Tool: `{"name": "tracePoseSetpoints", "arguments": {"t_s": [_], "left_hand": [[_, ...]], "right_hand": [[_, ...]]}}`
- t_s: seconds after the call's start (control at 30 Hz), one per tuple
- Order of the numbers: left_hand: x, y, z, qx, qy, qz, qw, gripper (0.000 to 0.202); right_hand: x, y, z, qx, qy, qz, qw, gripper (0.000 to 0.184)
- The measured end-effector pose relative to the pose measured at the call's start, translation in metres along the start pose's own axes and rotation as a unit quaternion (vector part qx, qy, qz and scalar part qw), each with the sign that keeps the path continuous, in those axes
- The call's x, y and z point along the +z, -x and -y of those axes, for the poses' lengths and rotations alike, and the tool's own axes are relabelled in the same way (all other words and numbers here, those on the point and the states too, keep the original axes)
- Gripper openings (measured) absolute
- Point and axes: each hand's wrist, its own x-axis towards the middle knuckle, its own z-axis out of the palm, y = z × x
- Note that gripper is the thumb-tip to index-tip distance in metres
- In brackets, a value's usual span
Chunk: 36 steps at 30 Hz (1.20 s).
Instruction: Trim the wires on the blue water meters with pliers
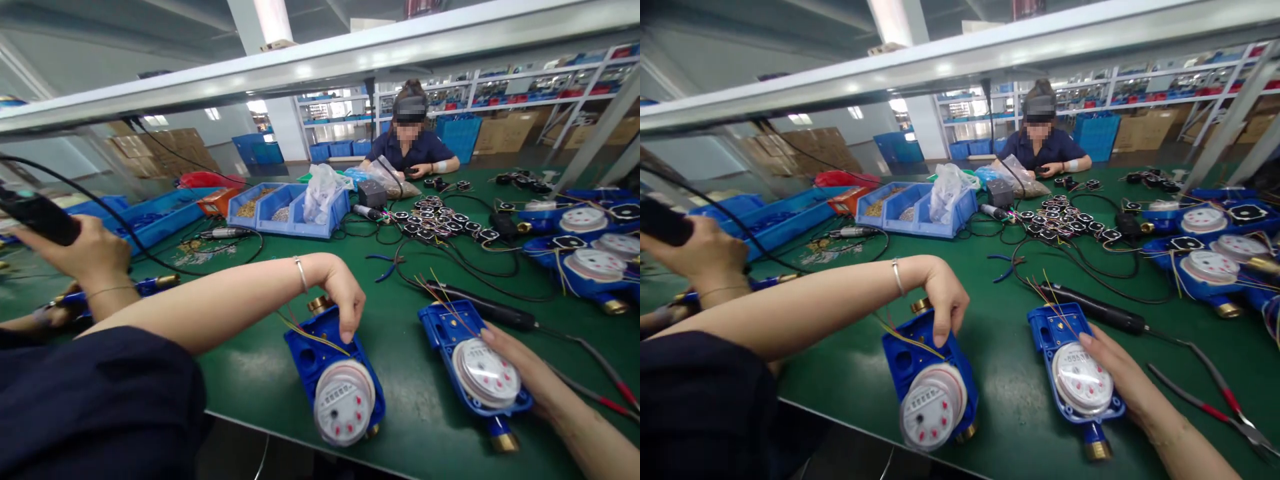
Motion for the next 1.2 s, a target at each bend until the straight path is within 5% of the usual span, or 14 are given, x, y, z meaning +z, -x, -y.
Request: {"name": "tracePoseSetpoints", "arguments": {"t_s": [0.13, 0.27, 0.4, 0.5, 0.6, 0.67, 0.77, 0.83, 0.97, 1.2], "left_hand": [[-0.046, -0.042, -0.018, 0.002, -0.030, 0.052, 0.998, 0.020], [-0.075, -0.069, -0.030, 0.001, -0.061, 0.040, 0.997, 0.020], [-0.092, -0.082, -0.049, 0.019, -0.095, -0.036, 0.995, 0.022], [-0.096, -0.075, -0.063, 0.054, -0.115, -0.148, 0.981, 0.021], [-0.078, -0.055, -0.059, 0.117, -0.098, -0.307, 0.939, 0.022], [-0.049, -0.047, -0.046, 0.171, -0.058, -0.433, 0.883, 0.028], [0.007, -0.059, -0.020, 0.203, 0.066, -0.630, 0.747, 0.049], [0.040, -0.081, -0.008, 0.192, 0.180, -0.704, 0.660, 0.066], [0.074, -0.120, -0.006, 0.270, 0.344, -0.664, 0.607, 0.068], [0.074, -0.136, -0.010, 0.393, 0.419, -0.580, 0.577, 0.066]], "right_hand": [[-0.002, -0.008, -0.005, -0.022, -0.019, 0.025, 0.999, 0.080], [0.002, -0.011, -0.005, -0.040, -0.034, 0.041, 0.998, 0.077], [0.006, -0.012, -0.002, -0.052, -0.044, 0.055, 0.996, 0.074], [0.007, -0.013, -0.002, -0.060, -0.050, 0.056, 0.995, 0.075], [0.007, -0.013, -0.003, -0.063, -0.056, 0.051, 0.995, 0.073], [0.008, -0.012, -0.003, -0.066, -0.062, 0.048, 0.995, 0.072], [0.011, -0.010, -0.005, -0.078, -0.070, 0.043, 0.994, 0.067], [0.016, -0.009, -0.006, -0.093, -0.074, 0.038, 0.992, 0.065], [0.023, -0.012, -0.012, -0.119, -0.070, 0.030, 0.990, 0.065], [0.023, -0.018, -0.023, -0.146, -0.020, 0.015, 0.989, 0.064]]}}
